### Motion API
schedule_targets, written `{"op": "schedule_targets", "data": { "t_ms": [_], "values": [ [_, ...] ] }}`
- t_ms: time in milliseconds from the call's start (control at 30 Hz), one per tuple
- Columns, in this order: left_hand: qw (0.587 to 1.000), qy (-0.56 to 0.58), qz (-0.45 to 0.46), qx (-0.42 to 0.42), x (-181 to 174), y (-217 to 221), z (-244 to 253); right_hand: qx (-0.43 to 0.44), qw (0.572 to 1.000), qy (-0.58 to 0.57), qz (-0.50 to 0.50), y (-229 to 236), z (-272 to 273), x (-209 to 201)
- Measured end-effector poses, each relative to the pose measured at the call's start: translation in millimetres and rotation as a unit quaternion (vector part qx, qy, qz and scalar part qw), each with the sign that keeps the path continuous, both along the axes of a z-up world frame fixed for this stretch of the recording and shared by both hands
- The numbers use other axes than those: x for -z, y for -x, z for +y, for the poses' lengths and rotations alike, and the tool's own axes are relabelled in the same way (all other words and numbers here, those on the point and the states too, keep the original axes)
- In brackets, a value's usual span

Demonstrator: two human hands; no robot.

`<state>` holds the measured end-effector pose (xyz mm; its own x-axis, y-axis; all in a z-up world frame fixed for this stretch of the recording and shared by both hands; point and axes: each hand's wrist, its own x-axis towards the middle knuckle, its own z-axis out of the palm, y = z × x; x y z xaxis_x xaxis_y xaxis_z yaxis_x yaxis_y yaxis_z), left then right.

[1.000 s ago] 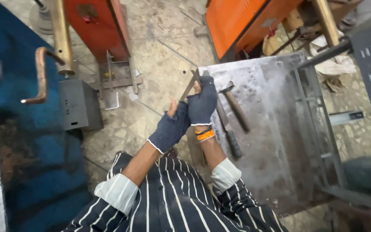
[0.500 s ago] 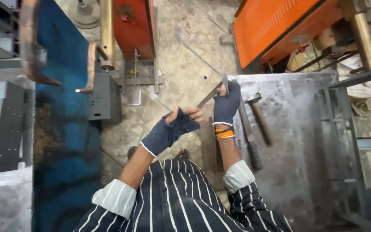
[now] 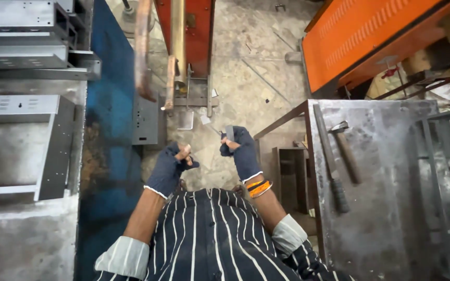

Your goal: The person welds a rectangular metal frame using a handheld welding torch, then uses a hammer to tap the welded joints. They repeat this process on multiple frames, placing finished pieces on a nearby metal table.

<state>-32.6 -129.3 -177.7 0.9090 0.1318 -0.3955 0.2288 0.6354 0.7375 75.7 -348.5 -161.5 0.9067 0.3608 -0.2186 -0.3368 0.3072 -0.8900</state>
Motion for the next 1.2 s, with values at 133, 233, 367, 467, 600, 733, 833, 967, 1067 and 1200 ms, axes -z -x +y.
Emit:
{"op": "schedule_targets", "data": {
  "t_ms": [133, 233, 367, 467, 600, 733, 833, 967, 1067, 1200],
  "values": [
    [0.998, -0.034, 0.025, -0.038, -38, -5, 30, -0.010, 0.999, 0.010, -0.032, 3, 19, -19],
    [0.994, -0.062, 0.007, -0.088, -58, -15, 51, 0.007, 0.998, 0.052, -0.035, 6, 35, -20],
    [0.970, -0.114, -0.052, -0.210, -70, -36, 73, 0.071, 0.993, 0.056, -0.073, -1, 76, -36],
    [0.957, -0.111, -0.093, -0.252, -80, -57, 79, 0.135, 0.979, 0.083, -0.128, -13, 122, -82],
    [0.926, -0.227, -0.149, -0.264, -79, -96, 77, 0.230, 0.935, 0.155, -0.220, -42, 181, -83],
    [0.867, -0.379, -0.137, -0.294, -65, -137, 75, 0.248, 0.910, 0.231, -0.237, -60, 206, -79],
    [0.880, -0.331, -0.152, -0.307, -47, -162, 69, 0.271, 0.906, 0.240, -0.220, -64, 213, -76],
    [0.926, -0.216, -0.154, -0.270, -50, -165, 61, 0.269, 0.905, 0.243, -0.220, -72, 217, -50],
    [0.888, -0.346, -0.106, -0.283, -65, -152, 59, 0.306, 0.872, 0.256, -0.282, -74, 211, -36],
    [0.831, -0.469, -0.046, -0.294, -64, -139, 77, 0.341, 0.811, 0.378, -0.288, -68, 189, -19]
  ]
}}
